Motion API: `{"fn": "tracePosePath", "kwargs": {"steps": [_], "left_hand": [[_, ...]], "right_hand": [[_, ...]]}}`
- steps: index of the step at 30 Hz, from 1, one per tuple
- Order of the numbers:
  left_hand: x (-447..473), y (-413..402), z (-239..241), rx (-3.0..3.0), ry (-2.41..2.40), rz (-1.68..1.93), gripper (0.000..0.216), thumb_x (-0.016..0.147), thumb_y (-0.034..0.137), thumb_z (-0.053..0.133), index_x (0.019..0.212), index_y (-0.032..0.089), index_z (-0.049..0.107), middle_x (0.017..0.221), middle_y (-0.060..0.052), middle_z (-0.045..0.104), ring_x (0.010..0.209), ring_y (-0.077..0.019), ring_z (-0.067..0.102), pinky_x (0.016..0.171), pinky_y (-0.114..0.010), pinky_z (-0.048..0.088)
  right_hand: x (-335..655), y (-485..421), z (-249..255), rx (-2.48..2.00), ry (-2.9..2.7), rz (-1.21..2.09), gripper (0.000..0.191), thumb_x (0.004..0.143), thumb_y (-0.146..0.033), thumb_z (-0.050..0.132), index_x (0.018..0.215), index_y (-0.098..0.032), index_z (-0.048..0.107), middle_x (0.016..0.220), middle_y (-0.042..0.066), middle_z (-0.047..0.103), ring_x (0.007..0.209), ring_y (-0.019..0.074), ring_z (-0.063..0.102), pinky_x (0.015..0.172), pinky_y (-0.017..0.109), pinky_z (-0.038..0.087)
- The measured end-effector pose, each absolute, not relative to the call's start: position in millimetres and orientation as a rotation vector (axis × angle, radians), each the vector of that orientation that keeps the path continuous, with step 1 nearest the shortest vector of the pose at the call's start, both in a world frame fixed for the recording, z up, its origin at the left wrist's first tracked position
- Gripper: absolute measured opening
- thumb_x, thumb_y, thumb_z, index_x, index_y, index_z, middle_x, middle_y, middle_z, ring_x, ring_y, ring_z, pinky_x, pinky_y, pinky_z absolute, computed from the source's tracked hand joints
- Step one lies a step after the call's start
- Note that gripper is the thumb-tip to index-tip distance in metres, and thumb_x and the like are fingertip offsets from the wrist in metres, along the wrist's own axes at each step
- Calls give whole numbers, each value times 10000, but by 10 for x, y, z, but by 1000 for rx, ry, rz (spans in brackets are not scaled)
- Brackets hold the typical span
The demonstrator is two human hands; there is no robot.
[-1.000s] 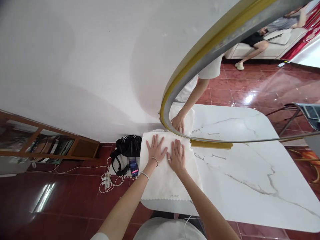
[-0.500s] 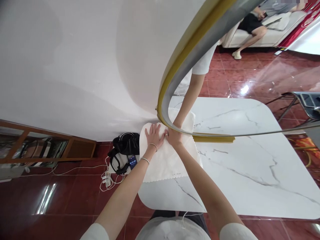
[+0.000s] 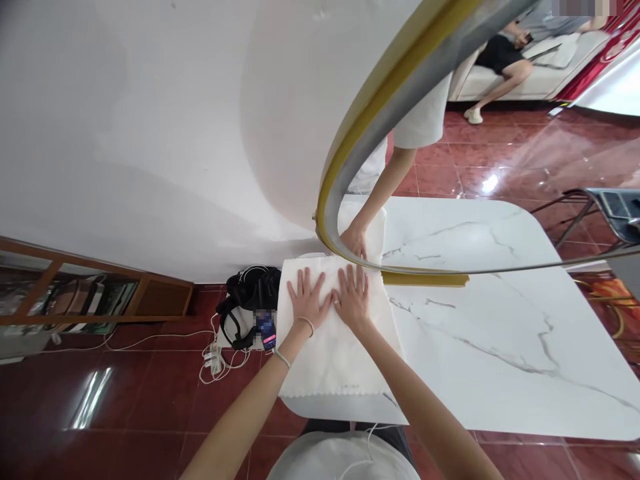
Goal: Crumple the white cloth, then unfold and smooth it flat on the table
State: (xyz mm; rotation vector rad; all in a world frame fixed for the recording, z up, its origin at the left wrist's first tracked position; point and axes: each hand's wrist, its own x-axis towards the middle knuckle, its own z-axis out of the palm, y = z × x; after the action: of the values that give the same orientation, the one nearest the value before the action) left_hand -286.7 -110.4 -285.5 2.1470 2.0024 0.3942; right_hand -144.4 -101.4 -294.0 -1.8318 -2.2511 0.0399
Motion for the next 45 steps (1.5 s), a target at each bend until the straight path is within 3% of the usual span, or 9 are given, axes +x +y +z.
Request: {"fn": "tracePosePath", "kwargs": {"steps": [5,10,16,19,22,24,27,30,45], "left_hand": [[-2809,-553,-2838,2096,2057,376,559,919,460,430,1448,293,361,1593,-78,162,1467,-334,62,1132,-654,34],[-2939,-464,-2855,2045,2025,404,630,931,445,403,1495,206,254,1583,-95,197,1469,-265,115,1186,-520,111],[-3278,-1444,-2829,2222,1904,313,658,919,438,439,1497,186,248,1600,-95,91,1469,-294,79,1188,-488,157],[-3415,-2037,-2793,2298,1855,274,687,917,415,451,1516,214,180,1604,-86,47,1467,-305,85,1178,-496,191],[-3487,-2455,-2797,2315,1895,276,702,923,397,458,1524,246,130,1604,-89,32,1462,-315,112,1153,-510,251],[-3493,-2640,-2818,2315,1929,289,709,927,377,456,1528,251,100,1602,-98,23,1460,-320,122,1133,-514,289],[-3452,-2829,-2846,2321,1957,301,712,925,360,455,1529,248,95,1599,-109,35,1456,-328,134,1116,-524,314],[-3367,-2935,-2855,2371,1907,293,695,919,365,466,1524,252,143,1594,-105,99,1454,-325,155,1118,-519,310],[-2377,-2308,-3044,2538,1433,443,700,910,414,508,1510,292,169,1606,-55,10,1457,-294,158,1144,-463,281]], "right_hand": [[-1565,-347,-2944,-1999,-2199,228,563,949,-362,277,1450,-117,353,1464,173,397,1316,358,357,1056,526,230],[-1618,-98,-3010,-2032,-2141,260,540,960,-370,227,1390,-116,432,1307,200,546,1169,357,484,964,515,308],[-1693,-456,-2945,-1801,-2187,213,508,973,-336,247,1379,-97,435,1425,187,415,1309,327,309,1040,511,249],[-1760,-761,-2912,-1599,-2296,259,407,970,-248,272,1151,-136,619,1250,150,560,1170,262,437,994,432,334],[-1799,-1148,-2871,-1452,-2384,305,360,961,-245,328,1065,-173,665,1139,109,617,1069,226,502,948,379,390],[-1769,-1459,-2833,-1363,-2432,312,352,949,-321,395,1184,-208,631,1281,105,554,1203,256,446,1001,412,369],[-1620,-1963,-2780,-1227,-2552,321,523,914,-465,468,1414,-321,423,1529,82,292,1407,324,214,1099,530,228],[-1386,-2399,-2768,-1241,-2621,318,651,907,-538,453,1493,-358,234,1585,83,143,1442,334,132,1120,582,112],[-359,-2569,-3058,-1675,-2380,-109,626,927,-495,440,1495,-355,217,1582,64,157,1433,318,206,1124,562,159]]}}
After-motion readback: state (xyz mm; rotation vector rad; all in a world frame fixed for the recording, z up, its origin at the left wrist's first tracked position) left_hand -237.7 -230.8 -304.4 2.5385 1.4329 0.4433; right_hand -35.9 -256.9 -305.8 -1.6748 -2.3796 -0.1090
